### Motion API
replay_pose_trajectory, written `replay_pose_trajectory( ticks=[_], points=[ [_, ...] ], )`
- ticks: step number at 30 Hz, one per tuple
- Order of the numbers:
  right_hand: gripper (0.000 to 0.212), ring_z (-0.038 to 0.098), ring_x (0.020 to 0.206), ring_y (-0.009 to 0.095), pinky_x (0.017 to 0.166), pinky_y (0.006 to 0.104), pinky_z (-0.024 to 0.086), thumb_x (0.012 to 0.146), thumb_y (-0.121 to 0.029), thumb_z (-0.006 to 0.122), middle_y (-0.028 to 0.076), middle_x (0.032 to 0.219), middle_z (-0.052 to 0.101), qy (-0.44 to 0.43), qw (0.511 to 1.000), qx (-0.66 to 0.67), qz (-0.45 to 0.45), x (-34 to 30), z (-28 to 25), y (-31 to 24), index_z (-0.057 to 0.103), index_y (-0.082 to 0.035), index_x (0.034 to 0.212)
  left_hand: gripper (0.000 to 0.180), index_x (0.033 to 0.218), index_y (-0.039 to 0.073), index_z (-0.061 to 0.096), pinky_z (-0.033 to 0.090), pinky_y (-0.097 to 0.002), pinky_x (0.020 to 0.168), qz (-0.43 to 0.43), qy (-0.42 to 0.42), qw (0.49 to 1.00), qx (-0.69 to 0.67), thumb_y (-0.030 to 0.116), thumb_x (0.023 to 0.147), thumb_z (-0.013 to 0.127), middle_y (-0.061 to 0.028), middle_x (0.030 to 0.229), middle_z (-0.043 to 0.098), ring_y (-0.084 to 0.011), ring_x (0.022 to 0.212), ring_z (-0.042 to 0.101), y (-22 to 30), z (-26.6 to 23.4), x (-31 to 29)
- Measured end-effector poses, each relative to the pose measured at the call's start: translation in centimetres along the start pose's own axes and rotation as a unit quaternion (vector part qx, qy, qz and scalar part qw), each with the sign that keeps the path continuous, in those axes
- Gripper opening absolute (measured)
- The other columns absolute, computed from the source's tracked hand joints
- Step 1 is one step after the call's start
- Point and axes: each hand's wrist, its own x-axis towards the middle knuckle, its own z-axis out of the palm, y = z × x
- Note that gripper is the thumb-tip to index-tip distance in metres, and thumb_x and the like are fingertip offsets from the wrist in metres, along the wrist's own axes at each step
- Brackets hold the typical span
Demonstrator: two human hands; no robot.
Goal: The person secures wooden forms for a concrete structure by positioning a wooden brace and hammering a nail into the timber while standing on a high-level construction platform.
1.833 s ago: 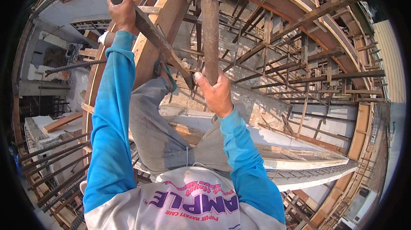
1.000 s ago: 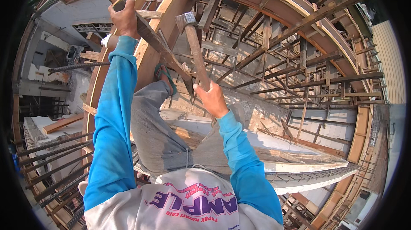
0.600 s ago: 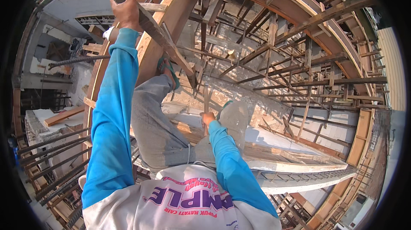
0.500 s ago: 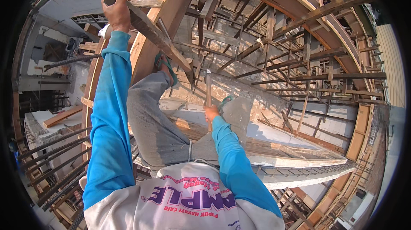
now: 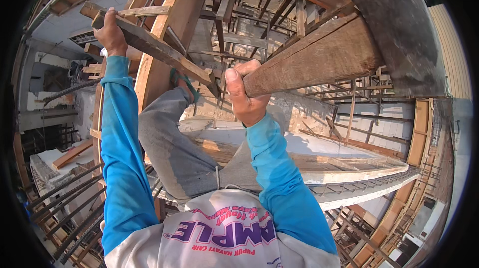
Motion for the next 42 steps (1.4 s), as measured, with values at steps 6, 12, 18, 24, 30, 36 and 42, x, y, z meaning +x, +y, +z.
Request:
replay_pose_trajectory(
  ticks=[6,12,18,24,30,36,42],
  points=[
    [0.021,0.045,0.059,0.01,0.053,0.0282,0.037,0.087,-0.02,0.064,0.002,0.068,0.051,0.07,0.987,-0.086,0.119,-7.8,-3.6,5.6,0.053,-0.004,0.079,0.031,0.1,-0.003,0.058,0.049,-0.03,0.071,-0.048,-0.065,0.988,-0.132,0.017,0.078,0.067,-0.0065,0.085,0.062,-0.0157,0.075,0.06,-1.2,-3.1,0.4],
    [0.032,0.044,0.046,0.008,0.043,0.0274,0.033,0.088,-0.026,0.063,0.0,0.053,0.047,0.045,0.941,-0.198,0.271,-16.1,-7.6,8.2,0.051,-0.007,0.066,0.04,0.115,0.004,0.046,0.046,-0.0401,0.084,-0.14,-0.112,0.961,-0.21,0.022,0.081,0.057,-0.0109,0.094,0.057,-0.0247,0.088,0.056,-1.0,-7.9,0.3],
    [0.029,0.046,0.059,0.011,0.053,0.031,0.038,0.086,-0.028,0.065,0.002,0.062,0.052,-0.039,0.946,-0.201,0.251,-11.9,-6.7,6.2,0.057,-0.002,0.079,0.037,0.112,0.008,0.046,0.045,-0.0404,0.084,-0.156,-0.105,0.958,-0.218,0.026,0.082,0.057,-0.0089,0.093,0.056,-0.0239,0.088,0.055,-1.7,-9.9,0.6],
    [0.026,0.042,0.052,0.011,0.049,0.0304,0.035,0.09,-0.024,0.06,0.001,0.059,0.047,-0.041,0.978,-0.191,0.074,-5.9,-3.4,2.7,0.049,-0.006,0.075,0.028,0.093,0.002,0.055,0.048,-0.0381,0.079,-0.131,0.001,0.984,-0.121,0.026,0.081,0.06,-0.0097,0.086,0.059,-0.0229,0.08,0.059,-0.7,-7.8,-0.4],
    [0.012,0.042,0.056,0.013,0.051,0.0307,0.036,0.092,-0.007,0.053,0.004,0.065,0.044,0.006,0.995,-0.058,-0.082,-3.1,-1.4,4.0,0.047,-0.003,0.082,0.039,0.101,-0.006,0.055,0.048,-0.0315,0.068,-0.018,0.065,0.998,0.007,0.019,0.074,0.071,-0.0092,0.087,0.061,-0.0174,0.073,0.058,-0.2,-1.6,-0.7],
    [0.031,0.062,0.07,0.025,0.065,0.0408,0.047,0.083,-0.027,0.062,0.017,0.073,0.063,-0.072,0.842,-0.345,0.41,-17.5,-7.2,20.1,0.061,0.004,0.087,0.041,0.1,-0.004,0.052,0.048,-0.0307,0.066,0.0,0.027,0.999,0.036,0.021,0.073,0.07,-0.0075,0.083,0.059,-0.0171,0.071,0.057,0.6,3.7,-0.4],
    [0.023,0.042,0.039,0.009,0.036,0.0286,0.034,0.089,-0.022,0.062,0.002,0.057,0.048,-0.104,0.815,-0.136,0.553,-9.6,-6.5,11.3,0.052,-0.002,0.086,0.044,0.101,-0.006,0.051,0.049,-0.0302,0.064,0.002,0.017,0.999,0.045,0.021,0.071,0.07,-0.0096,0.081,0.062,-0.0181,0.069,0.06,1.0,4.6,-0.5]
  ],
)
